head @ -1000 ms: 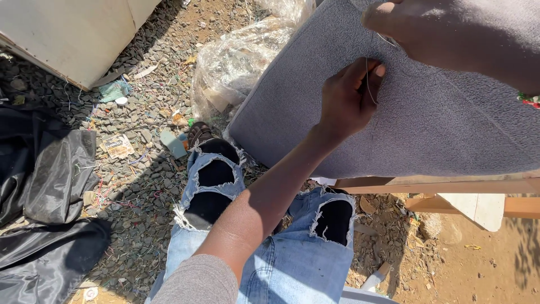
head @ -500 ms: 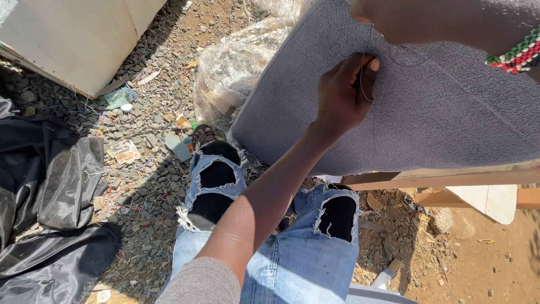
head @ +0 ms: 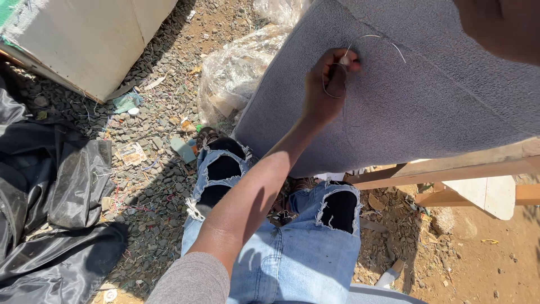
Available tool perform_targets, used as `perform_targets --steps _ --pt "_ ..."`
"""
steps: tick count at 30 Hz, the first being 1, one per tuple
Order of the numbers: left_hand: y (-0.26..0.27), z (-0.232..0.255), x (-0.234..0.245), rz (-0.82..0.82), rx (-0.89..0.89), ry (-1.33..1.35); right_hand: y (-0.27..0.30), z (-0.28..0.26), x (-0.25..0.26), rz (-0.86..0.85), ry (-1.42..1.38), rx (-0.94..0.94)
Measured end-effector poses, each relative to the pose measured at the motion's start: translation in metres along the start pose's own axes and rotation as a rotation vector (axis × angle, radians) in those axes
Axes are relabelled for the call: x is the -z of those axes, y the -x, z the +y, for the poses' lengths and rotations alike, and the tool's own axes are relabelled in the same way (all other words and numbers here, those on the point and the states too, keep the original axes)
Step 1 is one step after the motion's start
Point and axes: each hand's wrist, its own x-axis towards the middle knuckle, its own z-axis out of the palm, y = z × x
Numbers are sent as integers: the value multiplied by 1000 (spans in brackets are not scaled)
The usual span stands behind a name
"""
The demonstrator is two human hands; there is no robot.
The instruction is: Hand-sewing grey upholstery fabric onto a furniture frame using a curved needle and thread
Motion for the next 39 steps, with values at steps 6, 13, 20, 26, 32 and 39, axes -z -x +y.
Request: perform_targets --steps 6,13,20,26,32,39 --pt "5 53 56 427 -110 -395 86 -50 -15 180 43 -189" --pt "-8 138 -56 -331 291 -1010 122 -148 -29 362 -98 -174" --pt "-19 94 -64 -183 242 -1060 179 -182 -54 386 -248 -282" --pt "9 146 -33 -491 -59 -1020 191 -155 -80 596 -324 -381" --pt "51 205 -20 -1180 -389 -411 170 -157 -78 676 -266 -114" --pt "64 202 -5 -1353 325 450 224 -202 -44 638 -680 -192"
